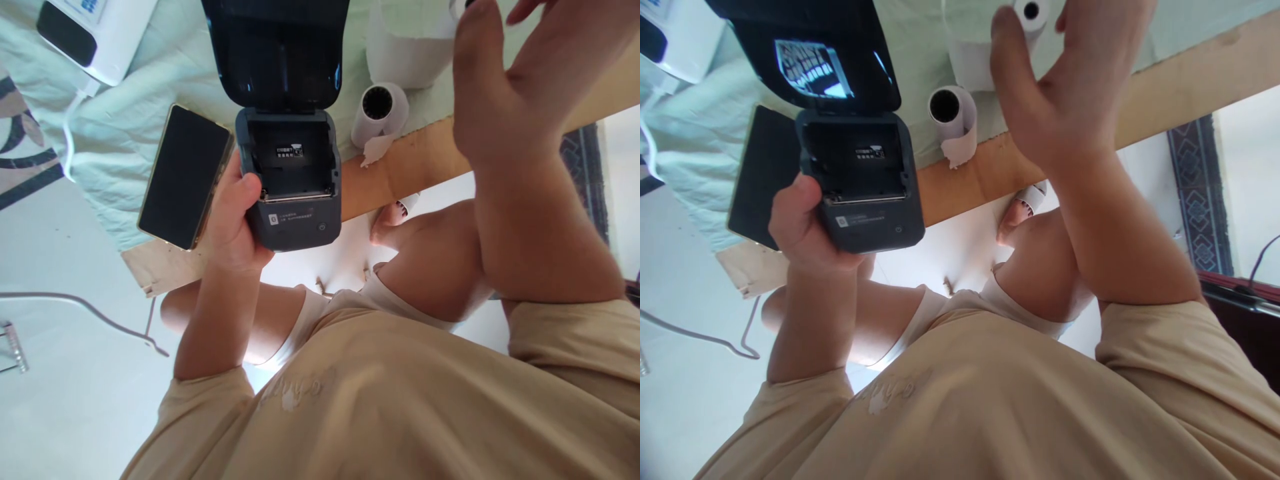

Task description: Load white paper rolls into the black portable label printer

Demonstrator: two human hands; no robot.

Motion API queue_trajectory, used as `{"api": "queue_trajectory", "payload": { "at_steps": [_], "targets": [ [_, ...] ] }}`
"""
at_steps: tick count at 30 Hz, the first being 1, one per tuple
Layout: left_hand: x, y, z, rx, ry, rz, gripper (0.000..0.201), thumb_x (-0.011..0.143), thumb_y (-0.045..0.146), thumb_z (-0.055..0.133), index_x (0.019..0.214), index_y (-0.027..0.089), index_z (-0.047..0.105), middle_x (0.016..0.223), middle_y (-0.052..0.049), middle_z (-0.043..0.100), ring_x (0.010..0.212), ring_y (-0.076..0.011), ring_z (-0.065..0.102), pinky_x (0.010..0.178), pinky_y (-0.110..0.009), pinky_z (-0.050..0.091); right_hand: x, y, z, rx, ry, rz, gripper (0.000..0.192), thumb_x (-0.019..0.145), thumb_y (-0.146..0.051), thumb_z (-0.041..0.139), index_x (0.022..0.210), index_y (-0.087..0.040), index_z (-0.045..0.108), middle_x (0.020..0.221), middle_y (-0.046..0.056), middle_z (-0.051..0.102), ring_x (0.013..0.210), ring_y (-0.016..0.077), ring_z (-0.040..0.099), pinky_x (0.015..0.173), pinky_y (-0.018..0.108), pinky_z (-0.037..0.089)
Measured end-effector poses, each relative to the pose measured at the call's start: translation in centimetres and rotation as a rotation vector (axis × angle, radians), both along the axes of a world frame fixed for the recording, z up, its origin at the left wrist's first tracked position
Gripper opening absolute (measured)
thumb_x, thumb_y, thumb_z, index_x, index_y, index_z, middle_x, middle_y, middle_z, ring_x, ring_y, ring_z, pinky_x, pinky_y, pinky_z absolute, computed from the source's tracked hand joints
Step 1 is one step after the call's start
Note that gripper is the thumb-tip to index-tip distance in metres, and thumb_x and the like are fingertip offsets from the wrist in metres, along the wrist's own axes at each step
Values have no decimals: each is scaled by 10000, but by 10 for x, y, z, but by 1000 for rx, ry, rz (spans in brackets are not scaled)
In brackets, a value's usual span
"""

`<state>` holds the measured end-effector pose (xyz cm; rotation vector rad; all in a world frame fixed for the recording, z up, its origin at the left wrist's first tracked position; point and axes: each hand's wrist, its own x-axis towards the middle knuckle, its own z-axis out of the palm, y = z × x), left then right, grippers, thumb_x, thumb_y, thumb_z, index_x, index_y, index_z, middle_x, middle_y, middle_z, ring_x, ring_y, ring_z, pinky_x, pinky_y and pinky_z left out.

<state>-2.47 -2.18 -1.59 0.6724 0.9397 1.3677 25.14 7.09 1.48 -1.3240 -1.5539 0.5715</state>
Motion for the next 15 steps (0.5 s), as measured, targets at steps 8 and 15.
{"api": "queue_trajectory", "payload": {
  "at_steps": [8, 15],
  "targets": [
    [2, 0, 5, -31, 14, -7, 436, 842, 556, 826, 1144, 242, 825, 1110, -64, 851, 1334, -338, 783, 1114, -459, 695, -1, 26, -17, -93, -574, 114, 793, 654, 50, 673, 1429, -119, 649, 1502, 169, 653, 1402, 303, 643, 1211, 438, 550],
    [1, 3, -1, 21, 23, -6, 429, 848, 557, 824, 1092, 208, 767, 1052, -81, 815, 1380, -365, 752, 1183, -515, 653, -4, 23, -7, -139, -485, 84, 581, 812, -34, 653, 1369, -198, 689, 1434, 150, 598, 1448, 285, 589, 1283, 490, 507]
  ]
}}
